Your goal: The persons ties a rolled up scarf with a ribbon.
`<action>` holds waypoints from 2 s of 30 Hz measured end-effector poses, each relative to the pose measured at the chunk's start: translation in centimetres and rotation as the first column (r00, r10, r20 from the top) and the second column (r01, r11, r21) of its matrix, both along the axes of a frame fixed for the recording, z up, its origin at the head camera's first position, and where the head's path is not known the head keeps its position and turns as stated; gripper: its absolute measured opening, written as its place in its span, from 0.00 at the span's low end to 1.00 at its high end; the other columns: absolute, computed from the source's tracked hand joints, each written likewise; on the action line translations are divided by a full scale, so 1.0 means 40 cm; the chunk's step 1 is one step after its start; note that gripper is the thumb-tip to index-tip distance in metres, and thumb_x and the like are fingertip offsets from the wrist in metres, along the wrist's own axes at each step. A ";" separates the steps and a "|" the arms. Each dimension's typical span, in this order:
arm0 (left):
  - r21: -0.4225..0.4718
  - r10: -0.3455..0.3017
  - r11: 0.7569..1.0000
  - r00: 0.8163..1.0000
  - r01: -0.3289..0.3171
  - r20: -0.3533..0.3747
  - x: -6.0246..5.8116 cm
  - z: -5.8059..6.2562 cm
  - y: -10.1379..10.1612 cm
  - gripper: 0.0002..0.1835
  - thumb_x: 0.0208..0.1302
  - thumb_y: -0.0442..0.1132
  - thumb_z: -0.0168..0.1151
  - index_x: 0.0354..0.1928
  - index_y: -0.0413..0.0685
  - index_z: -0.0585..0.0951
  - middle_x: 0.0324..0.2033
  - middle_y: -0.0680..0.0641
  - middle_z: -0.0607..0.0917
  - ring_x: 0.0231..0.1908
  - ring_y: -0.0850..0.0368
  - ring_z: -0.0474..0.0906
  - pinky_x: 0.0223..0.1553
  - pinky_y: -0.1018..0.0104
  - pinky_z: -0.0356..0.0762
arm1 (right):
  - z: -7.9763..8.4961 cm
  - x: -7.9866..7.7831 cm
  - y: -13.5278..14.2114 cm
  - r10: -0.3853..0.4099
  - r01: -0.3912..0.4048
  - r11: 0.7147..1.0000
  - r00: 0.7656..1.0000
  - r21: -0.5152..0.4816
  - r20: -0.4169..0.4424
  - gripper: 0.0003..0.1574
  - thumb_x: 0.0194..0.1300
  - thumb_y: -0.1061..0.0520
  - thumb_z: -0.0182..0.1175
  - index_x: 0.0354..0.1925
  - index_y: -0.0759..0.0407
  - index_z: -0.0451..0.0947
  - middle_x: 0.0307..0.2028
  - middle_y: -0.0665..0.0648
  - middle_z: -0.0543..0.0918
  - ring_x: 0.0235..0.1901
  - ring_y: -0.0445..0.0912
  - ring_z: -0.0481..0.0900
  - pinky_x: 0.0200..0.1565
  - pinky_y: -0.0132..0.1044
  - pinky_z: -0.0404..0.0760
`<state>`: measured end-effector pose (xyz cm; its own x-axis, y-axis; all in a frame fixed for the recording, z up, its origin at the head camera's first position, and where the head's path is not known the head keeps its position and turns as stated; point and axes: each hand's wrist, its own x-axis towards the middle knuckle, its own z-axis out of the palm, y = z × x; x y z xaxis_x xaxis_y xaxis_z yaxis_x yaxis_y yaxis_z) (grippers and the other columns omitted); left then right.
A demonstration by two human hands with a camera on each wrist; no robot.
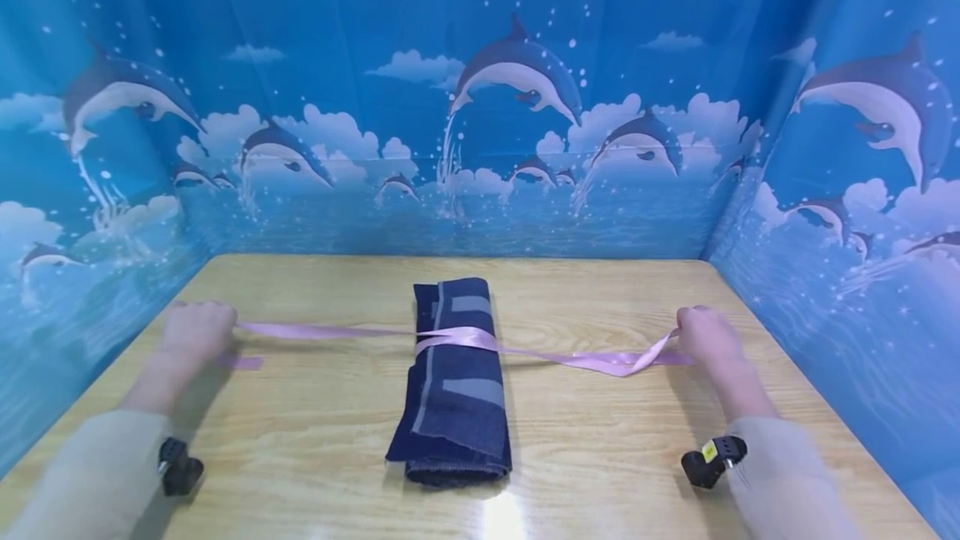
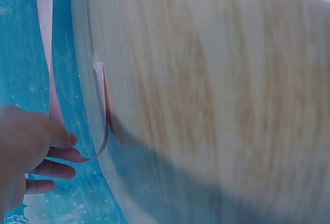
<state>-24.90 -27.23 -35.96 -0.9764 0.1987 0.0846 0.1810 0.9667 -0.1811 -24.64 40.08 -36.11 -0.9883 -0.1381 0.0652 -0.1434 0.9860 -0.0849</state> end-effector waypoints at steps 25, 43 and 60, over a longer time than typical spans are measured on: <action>-0.022 -0.002 1.000 1.000 0.002 0.007 -0.006 -0.030 0.009 0.10 0.54 0.28 0.57 0.18 0.45 0.73 0.18 0.47 0.76 0.21 0.50 0.73 0.32 0.48 0.73 | -0.032 -0.016 -0.018 -0.049 0.050 0.999 0.990 -0.003 0.135 0.16 0.60 0.56 0.57 0.23 0.67 0.75 0.22 0.60 0.79 0.26 0.58 0.77 0.35 0.54 0.76; 0.038 0.074 0.996 0.993 -0.078 0.093 -0.022 -0.006 0.041 0.04 0.49 0.31 0.59 0.20 0.44 0.76 0.21 0.44 0.79 0.24 0.47 0.75 0.38 0.42 0.70 | 0.021 -0.003 -0.067 -0.045 0.044 0.999 0.994 0.013 0.095 0.27 0.66 0.51 0.50 0.43 0.78 0.74 0.40 0.76 0.78 0.43 0.70 0.74 0.40 0.59 0.75; 0.157 -0.135 0.976 0.986 0.149 -0.098 -0.014 0.034 0.217 0.10 0.53 0.37 0.57 0.16 0.47 0.73 0.15 0.49 0.74 0.19 0.52 0.71 0.29 0.52 0.73 | 0.049 0.027 -0.156 0.055 -0.054 0.998 0.998 -0.023 0.036 0.26 0.61 0.50 0.58 0.47 0.72 0.75 0.37 0.67 0.81 0.37 0.60 0.79 0.34 0.53 0.77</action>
